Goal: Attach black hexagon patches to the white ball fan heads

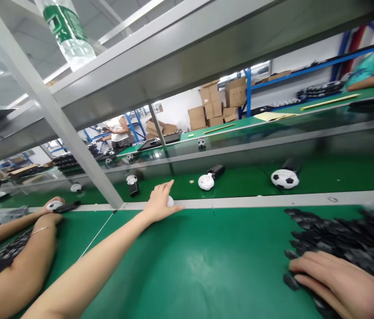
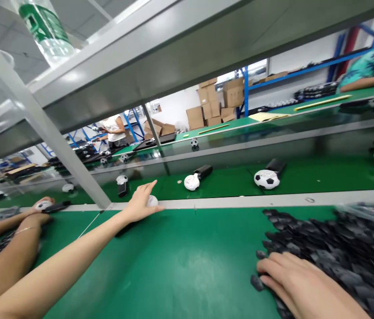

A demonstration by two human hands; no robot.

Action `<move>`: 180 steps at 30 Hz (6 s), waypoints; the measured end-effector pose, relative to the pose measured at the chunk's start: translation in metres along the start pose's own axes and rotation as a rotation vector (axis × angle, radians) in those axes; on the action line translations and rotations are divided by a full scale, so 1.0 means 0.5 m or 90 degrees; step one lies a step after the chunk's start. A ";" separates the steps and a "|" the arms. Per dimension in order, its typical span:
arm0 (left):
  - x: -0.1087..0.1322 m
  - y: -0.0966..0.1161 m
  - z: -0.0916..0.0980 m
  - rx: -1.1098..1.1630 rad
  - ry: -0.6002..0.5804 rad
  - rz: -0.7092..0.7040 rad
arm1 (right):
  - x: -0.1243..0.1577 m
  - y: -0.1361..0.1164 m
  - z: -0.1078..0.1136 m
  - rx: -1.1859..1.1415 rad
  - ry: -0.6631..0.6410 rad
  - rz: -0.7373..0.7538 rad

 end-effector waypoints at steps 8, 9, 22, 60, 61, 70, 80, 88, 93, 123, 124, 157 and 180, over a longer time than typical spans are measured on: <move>-0.208 0.163 -0.207 0.156 0.019 0.066 | -0.016 -0.030 0.030 0.094 -0.020 -0.051; -0.223 0.167 -0.227 0.170 0.031 0.089 | -0.021 -0.039 0.038 0.087 -0.009 -0.052; -0.085 0.290 0.036 0.161 0.164 -0.252 | -0.026 -0.042 0.021 0.073 -0.058 -0.116; 0.224 0.324 -0.166 -0.375 -0.196 -0.331 | -0.085 -0.054 -0.013 0.036 -0.125 -0.149; 0.217 0.321 -0.164 -0.351 -0.205 -0.323 | -0.085 -0.054 -0.009 0.005 -0.109 -0.151; 0.115 0.313 -0.151 -0.052 -0.270 -0.241 | -0.098 -0.099 0.032 -0.158 0.008 -0.147; 0.117 0.315 -0.163 0.063 -0.250 -0.217 | -0.093 -0.131 -0.007 -0.191 -0.042 -0.083; 0.114 0.317 -0.159 0.078 -0.233 -0.201 | -0.099 -0.122 -0.003 -0.187 0.014 -0.100; 0.115 0.317 -0.157 0.095 -0.237 -0.201 | -0.094 -0.101 -0.008 -0.246 0.030 -0.154; 0.114 0.319 -0.157 0.123 -0.237 -0.204 | -0.091 -0.098 -0.017 -0.327 0.026 -0.205; 0.114 0.320 -0.156 0.123 -0.237 -0.206 | -0.090 -0.095 -0.020 -0.338 0.029 -0.215; 0.110 0.335 -0.168 -0.066 -0.139 -0.398 | -0.094 0.006 0.005 -0.014 -0.163 -0.213; 0.113 0.335 -0.165 0.014 -0.203 -0.373 | -0.087 -0.108 0.033 -0.235 -0.062 -0.149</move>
Point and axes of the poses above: each hand's wrist, its own x-axis away from the middle knuckle, its own z-axis out of the back of the hand, y = z × x, the point moved 7 cm from there along -x, towards the middle knuckle, and after that the axes turned 12 degrees about -x, right-handed, at the moved point
